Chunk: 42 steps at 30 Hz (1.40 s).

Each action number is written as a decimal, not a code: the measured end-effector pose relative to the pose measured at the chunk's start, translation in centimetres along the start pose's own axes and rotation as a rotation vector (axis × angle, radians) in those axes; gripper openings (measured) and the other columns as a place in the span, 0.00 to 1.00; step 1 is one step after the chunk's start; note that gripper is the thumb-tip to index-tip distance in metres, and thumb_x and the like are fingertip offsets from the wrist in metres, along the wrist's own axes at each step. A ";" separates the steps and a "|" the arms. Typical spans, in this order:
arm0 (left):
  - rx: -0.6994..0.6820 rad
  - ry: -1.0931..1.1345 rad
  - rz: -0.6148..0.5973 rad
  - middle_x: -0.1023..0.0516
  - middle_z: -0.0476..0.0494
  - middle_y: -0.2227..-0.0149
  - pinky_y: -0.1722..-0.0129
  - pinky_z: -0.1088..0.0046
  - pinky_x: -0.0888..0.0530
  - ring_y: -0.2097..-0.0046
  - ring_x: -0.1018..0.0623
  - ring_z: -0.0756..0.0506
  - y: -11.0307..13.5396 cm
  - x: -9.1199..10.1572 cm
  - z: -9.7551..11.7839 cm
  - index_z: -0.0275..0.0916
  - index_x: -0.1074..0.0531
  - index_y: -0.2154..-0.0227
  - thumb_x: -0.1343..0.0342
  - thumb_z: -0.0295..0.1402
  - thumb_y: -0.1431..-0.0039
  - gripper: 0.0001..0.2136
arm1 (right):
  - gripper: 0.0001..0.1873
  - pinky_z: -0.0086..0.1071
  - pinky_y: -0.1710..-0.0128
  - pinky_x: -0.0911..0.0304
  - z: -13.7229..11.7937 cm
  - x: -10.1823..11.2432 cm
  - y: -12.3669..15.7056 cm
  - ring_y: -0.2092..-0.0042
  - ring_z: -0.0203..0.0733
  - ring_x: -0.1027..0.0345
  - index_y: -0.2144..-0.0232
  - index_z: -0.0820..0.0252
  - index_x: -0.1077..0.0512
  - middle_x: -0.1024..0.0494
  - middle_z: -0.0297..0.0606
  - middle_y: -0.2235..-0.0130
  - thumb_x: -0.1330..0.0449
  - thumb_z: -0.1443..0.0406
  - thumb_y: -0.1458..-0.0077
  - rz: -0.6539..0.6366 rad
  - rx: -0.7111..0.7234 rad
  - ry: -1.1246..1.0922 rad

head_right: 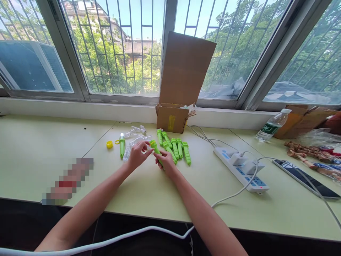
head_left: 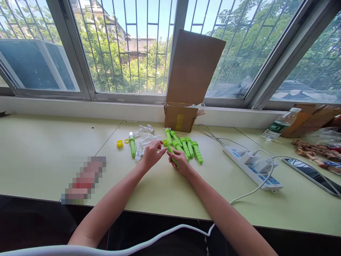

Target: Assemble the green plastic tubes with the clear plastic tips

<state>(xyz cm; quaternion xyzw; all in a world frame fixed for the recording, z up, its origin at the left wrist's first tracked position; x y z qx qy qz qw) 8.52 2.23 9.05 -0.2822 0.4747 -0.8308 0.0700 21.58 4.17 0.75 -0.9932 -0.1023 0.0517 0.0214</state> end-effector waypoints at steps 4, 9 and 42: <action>-0.002 0.003 -0.003 0.25 0.48 0.68 0.73 0.75 0.28 0.70 0.26 0.52 -0.1 0.0 0.1 0.39 0.37 0.73 0.41 0.37 0.44 0.11 | 0.17 0.25 0.90 0.58 0.2 0.2 -0.1 0.86 0.27 0.48 0.77 0.60 0.31 0.31 0.31 0.81 0.34 0.53 0.57 0.015 -0.012 -0.038; 0.003 0.006 -0.010 0.24 0.48 0.66 0.72 0.75 0.28 0.68 0.25 0.51 -0.1 0.0 0.1 0.39 0.40 0.76 0.41 0.36 0.45 0.13 | 0.17 0.24 0.89 0.56 0.5 0.1 0.0 0.84 0.29 0.44 0.77 0.59 0.31 0.33 0.30 0.80 0.33 0.54 0.58 0.025 -0.041 -0.077; 0.068 -0.090 -0.007 0.26 0.49 0.69 0.72 0.74 0.33 0.71 0.28 0.51 0.1 -0.3 0.0 0.40 0.40 0.76 0.40 0.33 0.46 0.12 | 0.18 0.23 0.91 0.56 0.4 -0.3 0.0 0.87 0.28 0.46 0.70 0.61 0.30 0.30 0.28 0.83 0.35 0.53 0.56 0.013 -0.012 -0.040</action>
Point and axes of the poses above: each hand's wrist, its own y-axis away from the middle knuckle, its own x-axis out of the back of the hand, z = x × y, the point moved 10 cm from there along -y, towards the middle knuckle
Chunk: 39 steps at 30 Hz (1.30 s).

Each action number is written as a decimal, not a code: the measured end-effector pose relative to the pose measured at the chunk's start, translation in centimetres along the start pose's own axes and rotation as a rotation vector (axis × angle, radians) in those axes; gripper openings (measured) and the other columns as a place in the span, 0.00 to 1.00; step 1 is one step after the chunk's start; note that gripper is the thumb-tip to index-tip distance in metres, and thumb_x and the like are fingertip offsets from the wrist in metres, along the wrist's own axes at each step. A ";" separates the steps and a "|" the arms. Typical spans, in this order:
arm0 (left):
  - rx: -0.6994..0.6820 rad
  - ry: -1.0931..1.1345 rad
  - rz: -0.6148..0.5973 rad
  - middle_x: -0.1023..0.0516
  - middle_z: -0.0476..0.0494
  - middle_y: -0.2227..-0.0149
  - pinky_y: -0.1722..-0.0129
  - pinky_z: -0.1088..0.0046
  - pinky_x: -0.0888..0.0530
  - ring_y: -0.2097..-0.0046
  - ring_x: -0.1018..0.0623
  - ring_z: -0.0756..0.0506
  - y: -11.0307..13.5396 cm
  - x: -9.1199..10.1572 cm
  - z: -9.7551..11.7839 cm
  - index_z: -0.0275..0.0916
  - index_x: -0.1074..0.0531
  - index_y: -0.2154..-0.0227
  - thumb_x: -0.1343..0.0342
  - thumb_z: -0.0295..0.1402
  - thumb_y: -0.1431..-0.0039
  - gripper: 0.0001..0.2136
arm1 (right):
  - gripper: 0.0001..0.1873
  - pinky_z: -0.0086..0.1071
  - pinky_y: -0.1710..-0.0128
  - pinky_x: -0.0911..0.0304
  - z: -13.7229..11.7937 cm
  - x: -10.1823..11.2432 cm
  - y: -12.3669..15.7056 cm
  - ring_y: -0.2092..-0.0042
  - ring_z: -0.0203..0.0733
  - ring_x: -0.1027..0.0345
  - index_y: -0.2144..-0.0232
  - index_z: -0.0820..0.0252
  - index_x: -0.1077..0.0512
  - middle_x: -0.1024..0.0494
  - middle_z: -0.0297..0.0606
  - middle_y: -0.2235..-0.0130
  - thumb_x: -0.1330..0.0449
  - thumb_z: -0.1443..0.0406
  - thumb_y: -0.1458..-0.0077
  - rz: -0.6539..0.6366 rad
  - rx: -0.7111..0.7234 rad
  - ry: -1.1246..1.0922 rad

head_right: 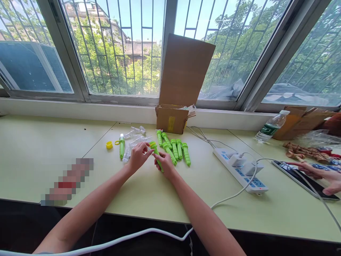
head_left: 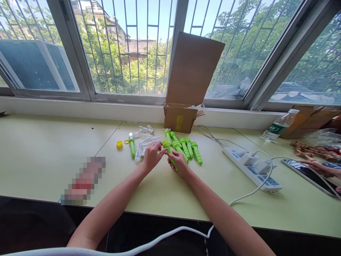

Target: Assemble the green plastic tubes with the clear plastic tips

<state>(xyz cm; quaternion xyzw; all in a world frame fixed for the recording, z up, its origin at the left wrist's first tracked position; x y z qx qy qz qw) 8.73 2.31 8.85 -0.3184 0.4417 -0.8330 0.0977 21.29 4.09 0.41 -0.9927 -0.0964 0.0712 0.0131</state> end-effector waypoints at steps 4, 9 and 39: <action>0.012 0.017 0.007 0.27 0.50 0.71 0.73 0.74 0.33 0.72 0.30 0.51 0.0 0.1 -0.1 0.40 0.38 0.75 0.40 0.33 0.46 0.11 | 0.20 0.23 0.90 0.56 0.1 -0.1 0.0 0.88 0.28 0.47 0.66 0.59 0.32 0.30 0.28 0.83 0.35 0.53 0.57 -0.005 -0.008 -0.016; 0.012 0.012 0.010 0.28 0.51 0.73 0.74 0.74 0.33 0.73 0.30 0.51 0.0 0.1 -0.2 0.40 0.36 0.74 0.39 0.33 0.46 0.10 | 0.21 0.23 0.90 0.57 -0.1 -0.2 0.1 0.88 0.29 0.46 0.65 0.59 0.33 0.29 0.28 0.82 0.35 0.52 0.57 -0.015 -0.025 -0.028; 0.035 -0.009 -0.020 0.30 0.51 0.73 0.74 0.75 0.35 0.73 0.31 0.51 0.0 -0.4 -0.6 0.40 0.37 0.73 0.39 0.34 0.46 0.10 | 0.20 0.24 0.88 0.55 0.6 -0.9 -0.2 0.86 0.29 0.47 0.68 0.60 0.32 0.32 0.29 0.82 0.41 0.49 0.52 -0.102 -0.060 -0.100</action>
Point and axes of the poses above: each hand's wrist, its own y-axis away from the middle knuckle, its own x-axis out of the back of the hand, z = x × y, the point moved 10 cm from there along -y, towards the middle knuckle
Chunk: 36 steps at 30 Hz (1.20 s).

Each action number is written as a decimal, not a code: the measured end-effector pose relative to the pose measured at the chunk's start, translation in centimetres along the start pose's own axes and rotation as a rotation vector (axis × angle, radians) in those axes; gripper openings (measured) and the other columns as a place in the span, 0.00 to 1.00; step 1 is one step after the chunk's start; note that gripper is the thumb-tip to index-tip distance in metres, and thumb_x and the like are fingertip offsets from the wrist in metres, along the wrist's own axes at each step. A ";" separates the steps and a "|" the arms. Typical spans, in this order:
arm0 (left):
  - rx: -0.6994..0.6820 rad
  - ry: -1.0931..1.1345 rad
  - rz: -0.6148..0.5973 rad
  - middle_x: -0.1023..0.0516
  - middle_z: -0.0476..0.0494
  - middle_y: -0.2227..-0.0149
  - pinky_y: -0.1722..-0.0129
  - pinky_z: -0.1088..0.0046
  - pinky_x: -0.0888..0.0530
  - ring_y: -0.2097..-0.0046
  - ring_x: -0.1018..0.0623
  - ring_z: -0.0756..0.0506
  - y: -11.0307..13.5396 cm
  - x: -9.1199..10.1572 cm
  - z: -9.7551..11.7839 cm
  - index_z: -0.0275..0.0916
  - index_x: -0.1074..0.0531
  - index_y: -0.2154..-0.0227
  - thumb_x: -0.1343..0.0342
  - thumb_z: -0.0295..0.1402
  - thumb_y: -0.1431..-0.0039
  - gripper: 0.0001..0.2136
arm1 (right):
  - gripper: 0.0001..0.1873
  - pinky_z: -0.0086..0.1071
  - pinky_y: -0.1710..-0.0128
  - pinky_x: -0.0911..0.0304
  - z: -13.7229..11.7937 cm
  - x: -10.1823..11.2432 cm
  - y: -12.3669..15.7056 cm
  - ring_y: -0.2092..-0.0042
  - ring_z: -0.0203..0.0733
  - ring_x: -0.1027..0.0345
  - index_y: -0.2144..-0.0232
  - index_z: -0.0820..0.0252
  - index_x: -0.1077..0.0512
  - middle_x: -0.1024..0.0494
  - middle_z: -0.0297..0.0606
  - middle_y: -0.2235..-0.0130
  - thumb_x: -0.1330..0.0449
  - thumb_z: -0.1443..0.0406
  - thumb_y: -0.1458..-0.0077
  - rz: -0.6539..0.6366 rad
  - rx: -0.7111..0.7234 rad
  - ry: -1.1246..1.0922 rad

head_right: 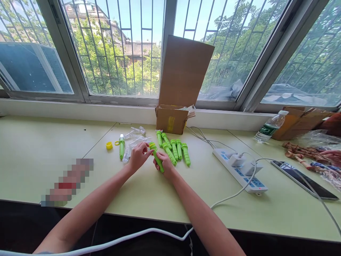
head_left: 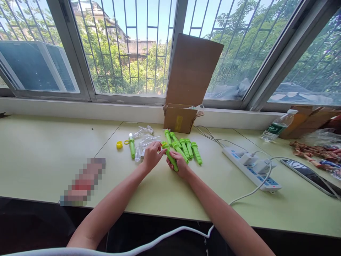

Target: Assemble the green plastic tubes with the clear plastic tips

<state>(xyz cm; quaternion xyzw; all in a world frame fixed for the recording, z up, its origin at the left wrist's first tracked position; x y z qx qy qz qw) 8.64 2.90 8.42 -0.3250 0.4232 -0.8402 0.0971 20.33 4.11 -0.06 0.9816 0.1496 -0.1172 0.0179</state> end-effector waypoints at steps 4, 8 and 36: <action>-0.018 0.025 0.009 0.30 0.52 0.74 0.74 0.75 0.35 0.73 0.31 0.51 0.0 0.2 0.1 0.40 0.37 0.74 0.39 0.33 0.47 0.11 | 0.20 0.23 0.88 0.56 -0.3 -0.1 0.2 0.87 0.28 0.48 0.66 0.59 0.33 0.32 0.27 0.83 0.39 0.50 0.53 0.003 0.026 0.068; -0.018 0.024 0.009 0.31 0.52 0.75 0.75 0.75 0.35 0.74 0.31 0.51 0.0 0.2 -0.1 0.40 0.37 0.74 0.38 0.33 0.48 0.11 | 0.26 0.22 0.88 0.55 -0.1 0.5 0.1 0.87 0.27 0.48 0.62 0.58 0.35 0.29 0.26 0.82 0.32 0.52 0.60 0.063 0.036 0.140; -0.024 0.044 -0.013 0.30 0.51 0.73 0.74 0.75 0.35 0.73 0.32 0.52 -0.1 0.0 0.2 0.40 0.37 0.74 0.38 0.34 0.48 0.11 | 0.17 0.25 0.86 0.52 0.3 0.2 -0.2 0.83 0.29 0.43 0.70 0.60 0.30 0.31 0.31 0.79 0.36 0.52 0.53 0.002 -0.007 -0.001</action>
Point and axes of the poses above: each hand's wrist, its own y-axis away from the middle knuckle, its own x-axis out of the back of the hand, z = x × y, the point moved 10 cm from there along -y, towards the middle knuckle
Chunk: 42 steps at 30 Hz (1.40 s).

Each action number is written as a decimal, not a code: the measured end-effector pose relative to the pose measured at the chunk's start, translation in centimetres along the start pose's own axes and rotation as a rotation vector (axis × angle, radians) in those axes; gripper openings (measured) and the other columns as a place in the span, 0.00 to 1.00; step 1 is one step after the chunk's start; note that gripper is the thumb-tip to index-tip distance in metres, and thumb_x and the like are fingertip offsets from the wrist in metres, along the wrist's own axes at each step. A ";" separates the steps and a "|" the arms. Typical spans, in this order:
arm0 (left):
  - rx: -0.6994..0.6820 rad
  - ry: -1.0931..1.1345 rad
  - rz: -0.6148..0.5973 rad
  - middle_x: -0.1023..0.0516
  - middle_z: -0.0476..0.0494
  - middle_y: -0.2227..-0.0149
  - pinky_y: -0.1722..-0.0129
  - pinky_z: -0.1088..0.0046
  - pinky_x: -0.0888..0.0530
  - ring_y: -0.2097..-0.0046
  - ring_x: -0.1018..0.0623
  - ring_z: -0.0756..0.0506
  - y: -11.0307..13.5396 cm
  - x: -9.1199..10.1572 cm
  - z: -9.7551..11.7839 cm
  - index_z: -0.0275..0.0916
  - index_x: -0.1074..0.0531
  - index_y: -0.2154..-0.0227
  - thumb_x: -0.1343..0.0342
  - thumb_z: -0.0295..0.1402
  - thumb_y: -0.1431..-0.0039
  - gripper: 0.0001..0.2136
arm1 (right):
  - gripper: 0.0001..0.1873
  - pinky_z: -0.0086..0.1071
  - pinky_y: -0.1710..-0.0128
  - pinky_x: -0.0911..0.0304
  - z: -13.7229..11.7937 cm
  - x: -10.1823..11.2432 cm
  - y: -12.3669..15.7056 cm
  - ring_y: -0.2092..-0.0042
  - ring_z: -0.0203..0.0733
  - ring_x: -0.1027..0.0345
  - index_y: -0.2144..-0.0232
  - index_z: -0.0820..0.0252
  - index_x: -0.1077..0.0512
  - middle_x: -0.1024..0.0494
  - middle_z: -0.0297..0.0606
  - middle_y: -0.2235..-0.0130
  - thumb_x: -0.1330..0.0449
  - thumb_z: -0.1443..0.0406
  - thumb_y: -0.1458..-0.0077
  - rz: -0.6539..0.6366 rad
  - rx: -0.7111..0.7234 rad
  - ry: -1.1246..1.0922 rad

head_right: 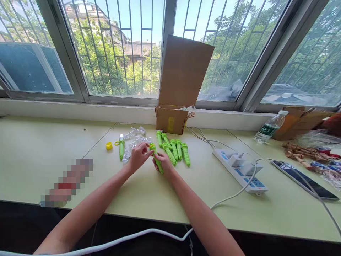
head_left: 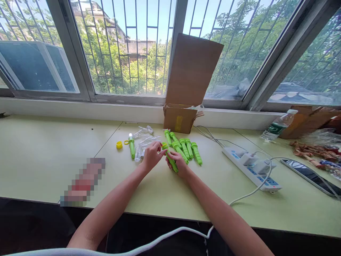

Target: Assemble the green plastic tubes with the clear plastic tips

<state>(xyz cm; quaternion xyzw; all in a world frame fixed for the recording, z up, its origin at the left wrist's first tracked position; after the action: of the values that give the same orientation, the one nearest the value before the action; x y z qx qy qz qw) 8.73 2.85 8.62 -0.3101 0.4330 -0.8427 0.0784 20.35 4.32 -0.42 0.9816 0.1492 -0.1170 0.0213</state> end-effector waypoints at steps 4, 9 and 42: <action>0.011 0.011 0.005 0.29 0.50 0.71 0.74 0.75 0.35 0.73 0.33 0.52 0.0 0.1 0.1 0.40 0.39 0.76 0.38 0.35 0.47 0.13 | 0.17 0.25 0.88 0.53 -0.4 -0.1 0.1 0.85 0.28 0.44 0.72 0.60 0.31 0.31 0.29 0.80 0.35 0.53 0.55 0.011 0.028 0.028; 0.021 0.033 0.003 0.30 0.51 0.73 0.74 0.75 0.36 0.74 0.33 0.52 0.1 0.1 0.1 0.40 0.40 0.77 0.39 0.36 0.47 0.14 | 0.18 0.24 0.89 0.54 -0.9 -0.2 0.3 0.87 0.27 0.46 0.73 0.59 0.32 0.32 0.27 0.82 0.34 0.53 0.57 0.038 0.045 0.052; 0.028 0.089 -0.030 0.28 0.50 0.71 0.74 0.75 0.34 0.73 0.32 0.52 0.0 -0.4 -0.4 0.39 0.41 0.78 0.40 0.38 0.46 0.16 | 0.18 0.24 0.85 0.47 -0.5 -0.2 0.2 0.81 0.30 0.39 0.72 0.61 0.31 0.27 0.34 0.74 0.35 0.52 0.53 -0.005 0.041 0.003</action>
<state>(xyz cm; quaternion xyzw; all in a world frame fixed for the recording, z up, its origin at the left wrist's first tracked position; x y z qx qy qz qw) 8.86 3.24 8.23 -0.2778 0.4195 -0.8627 0.0507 20.36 4.11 0.10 0.9817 0.1492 -0.1183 0.0008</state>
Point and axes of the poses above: each hand's wrist, its own y-axis away from the middle knuckle, its own x-axis out of the back of the hand, z = x × y, the point moved 10 cm from there along -y, towards the middle knuckle
